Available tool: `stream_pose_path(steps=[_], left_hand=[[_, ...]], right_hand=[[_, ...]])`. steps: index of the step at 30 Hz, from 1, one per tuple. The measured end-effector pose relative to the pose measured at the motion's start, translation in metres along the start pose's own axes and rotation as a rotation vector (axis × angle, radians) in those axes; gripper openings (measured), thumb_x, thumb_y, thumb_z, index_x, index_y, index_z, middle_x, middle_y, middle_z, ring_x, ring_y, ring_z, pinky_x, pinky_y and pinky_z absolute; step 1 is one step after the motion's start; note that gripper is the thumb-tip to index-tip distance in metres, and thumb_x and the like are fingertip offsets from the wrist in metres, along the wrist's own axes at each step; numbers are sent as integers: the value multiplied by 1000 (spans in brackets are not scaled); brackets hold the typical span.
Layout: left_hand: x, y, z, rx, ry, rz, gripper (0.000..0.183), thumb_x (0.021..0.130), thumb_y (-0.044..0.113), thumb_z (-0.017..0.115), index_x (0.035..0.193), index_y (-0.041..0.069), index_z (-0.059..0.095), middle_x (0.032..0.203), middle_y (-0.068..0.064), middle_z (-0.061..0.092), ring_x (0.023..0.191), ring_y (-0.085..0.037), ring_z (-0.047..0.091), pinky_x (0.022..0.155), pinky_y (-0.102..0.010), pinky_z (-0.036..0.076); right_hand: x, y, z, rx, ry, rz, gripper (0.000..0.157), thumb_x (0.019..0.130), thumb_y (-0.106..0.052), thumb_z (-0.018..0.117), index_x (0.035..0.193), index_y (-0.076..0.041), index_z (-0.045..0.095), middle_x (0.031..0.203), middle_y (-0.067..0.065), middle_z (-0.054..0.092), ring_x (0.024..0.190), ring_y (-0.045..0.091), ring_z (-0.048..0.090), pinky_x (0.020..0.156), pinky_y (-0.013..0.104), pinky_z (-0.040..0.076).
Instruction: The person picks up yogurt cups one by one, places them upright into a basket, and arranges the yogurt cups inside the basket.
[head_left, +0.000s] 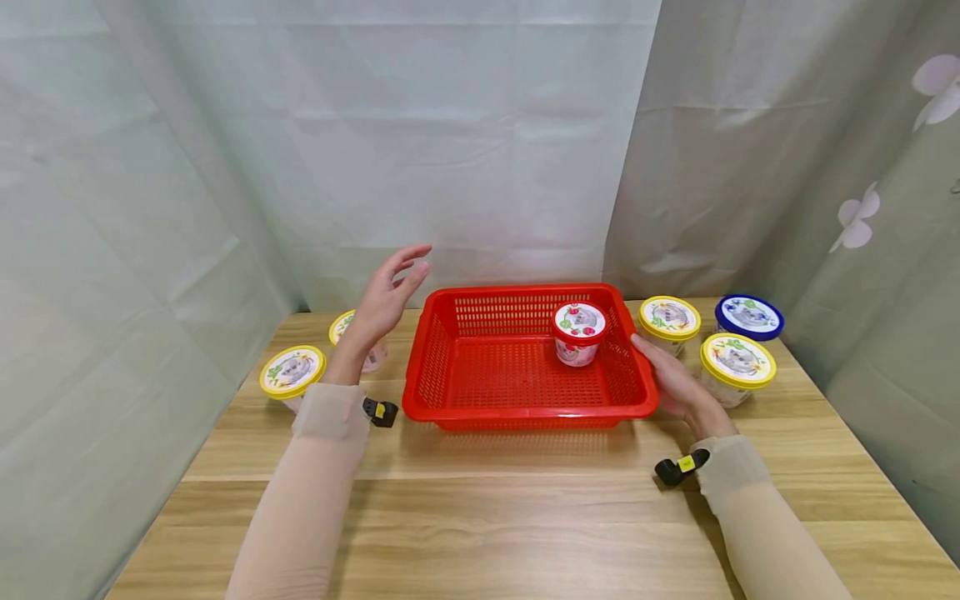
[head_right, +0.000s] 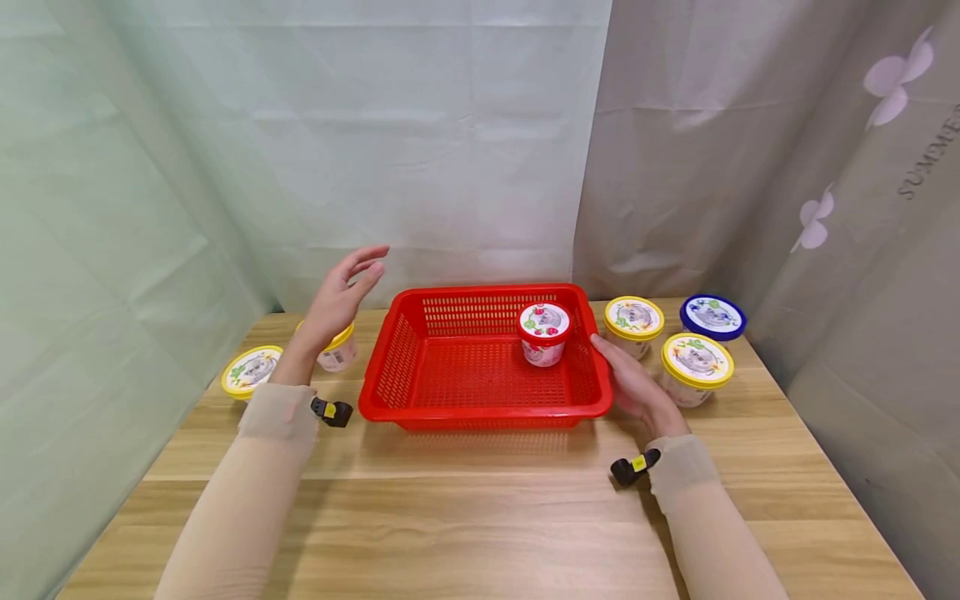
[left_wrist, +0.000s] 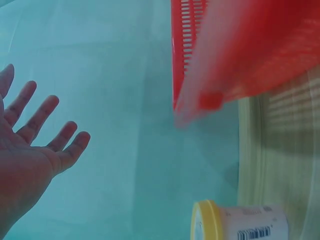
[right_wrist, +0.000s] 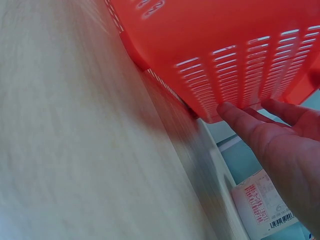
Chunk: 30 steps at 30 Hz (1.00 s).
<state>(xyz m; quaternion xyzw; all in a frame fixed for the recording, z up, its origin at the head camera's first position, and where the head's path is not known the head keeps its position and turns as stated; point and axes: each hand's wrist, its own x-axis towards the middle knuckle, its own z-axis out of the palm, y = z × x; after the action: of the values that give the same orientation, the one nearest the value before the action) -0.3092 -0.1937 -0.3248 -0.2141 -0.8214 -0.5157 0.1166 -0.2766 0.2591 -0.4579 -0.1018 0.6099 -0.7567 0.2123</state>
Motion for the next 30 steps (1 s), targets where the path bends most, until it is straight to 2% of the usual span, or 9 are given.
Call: stream_pose_path(steps=[2, 7, 11, 19, 27, 30], left_hand=[[-5, 0, -2, 2, 9, -8, 46, 111, 21, 53, 153, 6, 48, 159, -14, 45, 147, -37, 35, 120, -60, 28], [-22, 13, -7, -11, 20, -31, 45, 111, 17, 51, 152, 0, 47, 158, -21, 43, 146, -43, 33, 120, -63, 27], [-31, 16, -9, -8, 28, -48, 46, 111, 19, 50, 153, -1, 46, 159, -22, 41, 146, -45, 32, 119, -65, 27], [-44, 10, -15, 10, 56, -77, 45, 111, 17, 52, 151, 0, 48, 160, -21, 41, 148, -43, 32, 120, -62, 28], [-56, 5, -21, 25, 106, -78, 46, 110, 17, 52, 150, -5, 47, 158, -26, 40, 147, -47, 30, 119, -66, 24], [-59, -10, -26, 32, 140, -82, 45, 110, 16, 53, 151, -3, 48, 158, -24, 41, 147, -44, 30, 120, -65, 24]], right_hand=[[0, 0, 0, -2, 2, 1, 54, 113, -49, 34, 150, -10, 35, 131, 5, 62, 111, 19, 65, 91, 37, 59], [0, 0, 1, 1, -2, -2, 54, 113, -48, 34, 150, -9, 36, 131, 5, 63, 112, 19, 65, 92, 37, 58], [0, 0, 1, -5, 4, 3, 56, 113, -49, 34, 151, -9, 35, 132, 6, 62, 112, 19, 65, 92, 38, 59], [0, 0, 0, -12, 10, 11, 58, 112, -49, 34, 152, -8, 34, 133, 8, 61, 112, 20, 66, 92, 39, 59], [0, 0, 0, -13, 6, 9, 58, 112, -49, 34, 153, -8, 32, 135, 9, 59, 114, 21, 64, 92, 38, 59], [0, 0, 0, -13, 4, 8, 58, 112, -49, 35, 153, -8, 32, 135, 9, 59, 113, 21, 64, 92, 38, 59]])
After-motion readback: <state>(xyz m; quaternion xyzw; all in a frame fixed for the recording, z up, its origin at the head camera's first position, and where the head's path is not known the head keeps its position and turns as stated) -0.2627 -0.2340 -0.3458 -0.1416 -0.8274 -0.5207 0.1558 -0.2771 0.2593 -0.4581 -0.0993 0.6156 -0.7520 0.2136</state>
